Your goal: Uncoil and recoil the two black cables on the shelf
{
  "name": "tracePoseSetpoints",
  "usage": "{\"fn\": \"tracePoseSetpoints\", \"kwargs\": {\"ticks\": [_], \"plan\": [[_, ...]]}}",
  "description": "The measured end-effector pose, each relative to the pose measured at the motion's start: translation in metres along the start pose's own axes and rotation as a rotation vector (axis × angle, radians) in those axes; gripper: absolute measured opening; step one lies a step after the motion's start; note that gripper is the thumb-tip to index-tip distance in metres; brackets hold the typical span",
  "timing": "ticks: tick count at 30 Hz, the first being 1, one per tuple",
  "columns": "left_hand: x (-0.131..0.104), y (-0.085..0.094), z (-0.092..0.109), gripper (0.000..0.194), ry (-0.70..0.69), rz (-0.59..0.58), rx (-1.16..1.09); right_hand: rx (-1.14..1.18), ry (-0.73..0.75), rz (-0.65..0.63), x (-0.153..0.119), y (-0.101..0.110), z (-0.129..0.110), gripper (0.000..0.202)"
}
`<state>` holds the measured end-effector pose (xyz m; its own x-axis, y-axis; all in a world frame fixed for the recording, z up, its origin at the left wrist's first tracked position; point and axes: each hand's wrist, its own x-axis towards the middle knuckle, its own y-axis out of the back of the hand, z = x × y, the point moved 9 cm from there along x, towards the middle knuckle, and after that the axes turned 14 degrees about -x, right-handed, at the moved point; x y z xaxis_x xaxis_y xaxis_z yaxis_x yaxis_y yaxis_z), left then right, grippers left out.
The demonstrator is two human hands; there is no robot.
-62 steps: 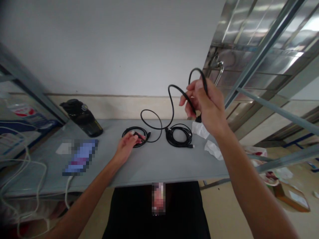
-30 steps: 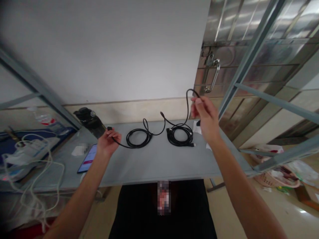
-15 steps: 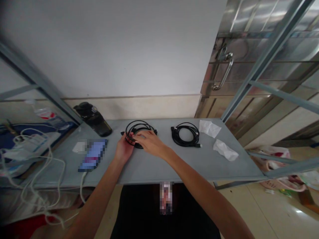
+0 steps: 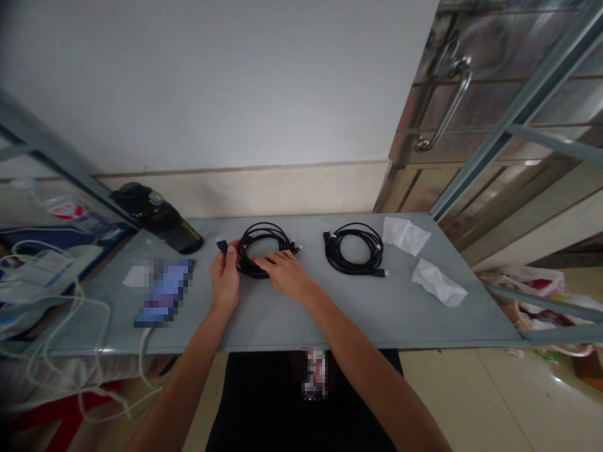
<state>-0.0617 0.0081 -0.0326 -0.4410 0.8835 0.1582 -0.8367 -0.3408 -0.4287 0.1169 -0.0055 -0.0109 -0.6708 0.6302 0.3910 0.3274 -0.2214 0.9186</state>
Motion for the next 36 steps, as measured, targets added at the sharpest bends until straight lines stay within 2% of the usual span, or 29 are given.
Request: {"fn": "tracePoseSetpoints", "kwargs": {"ticks": [3,5,15,22,29,36], "plan": [[-0.003,0.001,0.015,0.039,-0.172,0.006,0.267,0.021,-0.017,0.029,-0.001,0.002,0.001,0.041],[-0.003,-0.001,0.015,0.039,-0.186,-0.016,0.332,0.016,-0.02,0.039,-0.002,0.003,-0.001,0.037],[-0.006,-0.016,0.019,0.035,-0.172,-0.079,0.394,-0.059,-0.006,0.014,-0.007,0.009,-0.007,0.034],[-0.001,-0.008,0.009,0.036,-0.211,-0.09,0.538,-0.015,0.012,0.019,-0.008,0.007,-0.008,0.042],[0.0,-0.004,0.009,0.036,-0.263,-0.079,0.563,0.0,0.003,0.015,-0.007,0.002,-0.004,0.047],[-0.002,-0.006,0.008,0.055,-0.286,-0.064,0.599,-0.031,-0.018,0.004,-0.005,0.0,-0.002,0.049]]}}
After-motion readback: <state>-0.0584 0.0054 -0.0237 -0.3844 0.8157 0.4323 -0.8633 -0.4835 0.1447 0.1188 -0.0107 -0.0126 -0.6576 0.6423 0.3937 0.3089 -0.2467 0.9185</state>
